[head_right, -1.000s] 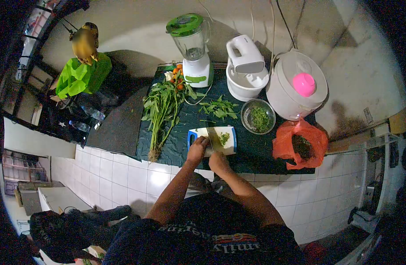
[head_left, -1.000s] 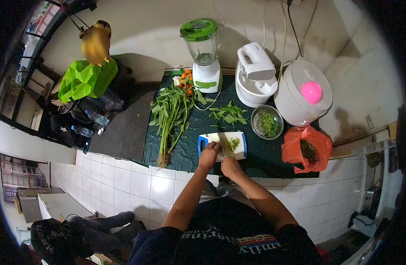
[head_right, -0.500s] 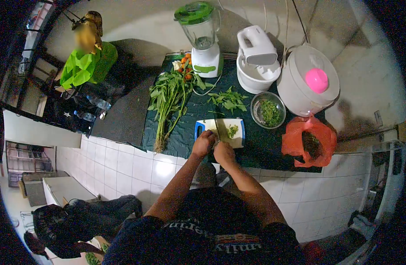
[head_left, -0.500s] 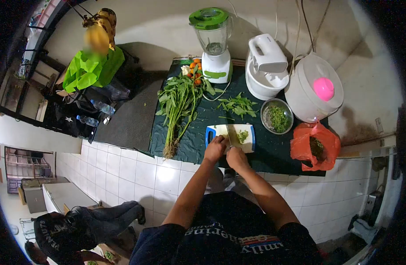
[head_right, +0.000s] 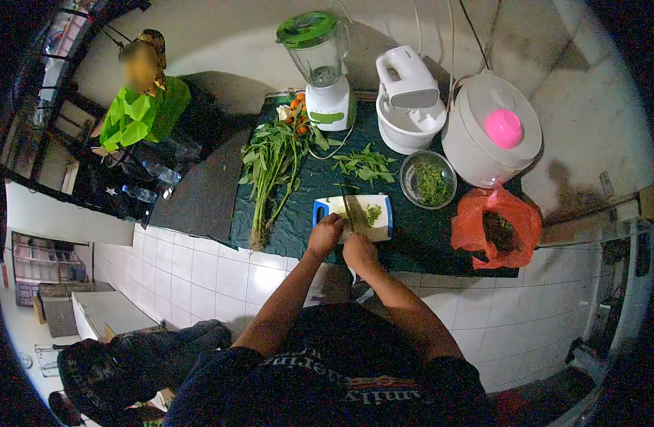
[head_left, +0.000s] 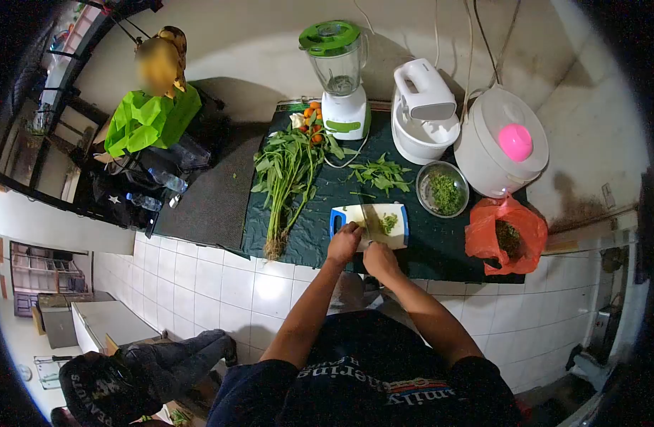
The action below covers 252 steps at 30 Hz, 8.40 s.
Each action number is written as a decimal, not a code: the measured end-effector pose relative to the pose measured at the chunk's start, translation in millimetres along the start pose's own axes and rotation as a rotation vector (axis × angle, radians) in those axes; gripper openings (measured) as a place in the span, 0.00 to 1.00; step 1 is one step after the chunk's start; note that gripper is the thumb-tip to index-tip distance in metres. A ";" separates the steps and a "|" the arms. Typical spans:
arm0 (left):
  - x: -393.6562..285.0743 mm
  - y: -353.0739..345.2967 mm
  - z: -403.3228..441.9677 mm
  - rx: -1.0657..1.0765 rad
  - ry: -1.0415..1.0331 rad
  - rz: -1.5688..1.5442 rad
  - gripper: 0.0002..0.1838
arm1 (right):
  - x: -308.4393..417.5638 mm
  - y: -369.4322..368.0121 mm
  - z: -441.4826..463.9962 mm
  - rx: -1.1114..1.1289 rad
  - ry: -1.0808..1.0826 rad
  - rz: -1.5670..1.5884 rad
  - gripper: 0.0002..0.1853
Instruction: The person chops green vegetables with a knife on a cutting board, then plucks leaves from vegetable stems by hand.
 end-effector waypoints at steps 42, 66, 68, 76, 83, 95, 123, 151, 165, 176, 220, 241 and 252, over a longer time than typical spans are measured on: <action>-3.4 10.3 -1.5 -0.078 0.063 -0.134 0.09 | 4.6 -0.7 -2.1 0.116 0.002 -0.009 0.17; -1.6 10.4 -9.3 -0.024 0.107 -0.089 0.11 | -1.4 -12.2 4.1 0.134 -0.014 -0.002 0.14; -2.9 11.5 -7.7 -0.008 0.107 -0.079 0.11 | 2.2 -5.4 0.0 0.144 -0.001 -0.018 0.14; 9.2 2.9 -10.2 -0.023 0.113 -0.076 0.12 | 0.2 -11.2 -9.9 0.038 -0.030 0.006 0.13; 10.6 6.7 -6.3 -0.047 0.027 -0.098 0.10 | 11.5 -22.8 -8.0 0.311 0.120 -0.196 0.13; 5.2 20.6 -9.9 -0.052 0.105 -0.115 0.08 | 16.0 -22.5 2.8 0.252 0.014 -0.039 0.15; 13.0 27.3 -6.4 0.074 0.061 -0.079 0.08 | 10.9 -52.3 2.2 0.164 -0.135 -0.012 0.20; 25.2 26.7 -7.0 0.067 0.131 -0.142 0.09 | 31.2 -45.1 -8.2 0.230 -0.193 0.073 0.21; 31.2 22.9 -7.1 0.004 0.152 -0.164 0.08 | 26.6 -51.2 -2.6 0.177 -0.204 0.063 0.19; 25.9 30.4 -10.4 -0.036 0.206 -0.196 0.08 | 26.2 -34.9 4.1 0.023 -0.173 -0.054 0.18; 24.8 51.0 93.8 -0.093 -0.007 -0.003 0.13 | -35.1 -9.4 -60.7 -0.038 -0.160 -0.041 0.22; 38.6 51.5 124.5 -0.087 0.000 -0.311 0.09 | -46.3 -4.4 -76.1 -0.010 -0.267 -0.042 0.20; 0.3 56.8 54.2 -0.059 0.541 -1.862 0.05 | -46.9 8.8 -76.0 -0.042 -0.246 0.023 0.24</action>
Point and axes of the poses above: each hand's wrist, its own z-axis towards the middle knuckle, its own y-axis out of the back of the hand, x = y × z, the point moved 8 cm from there along z, towards the middle knuckle, and after that the axes turned 13 degrees about -z, right-handed, at the moved point
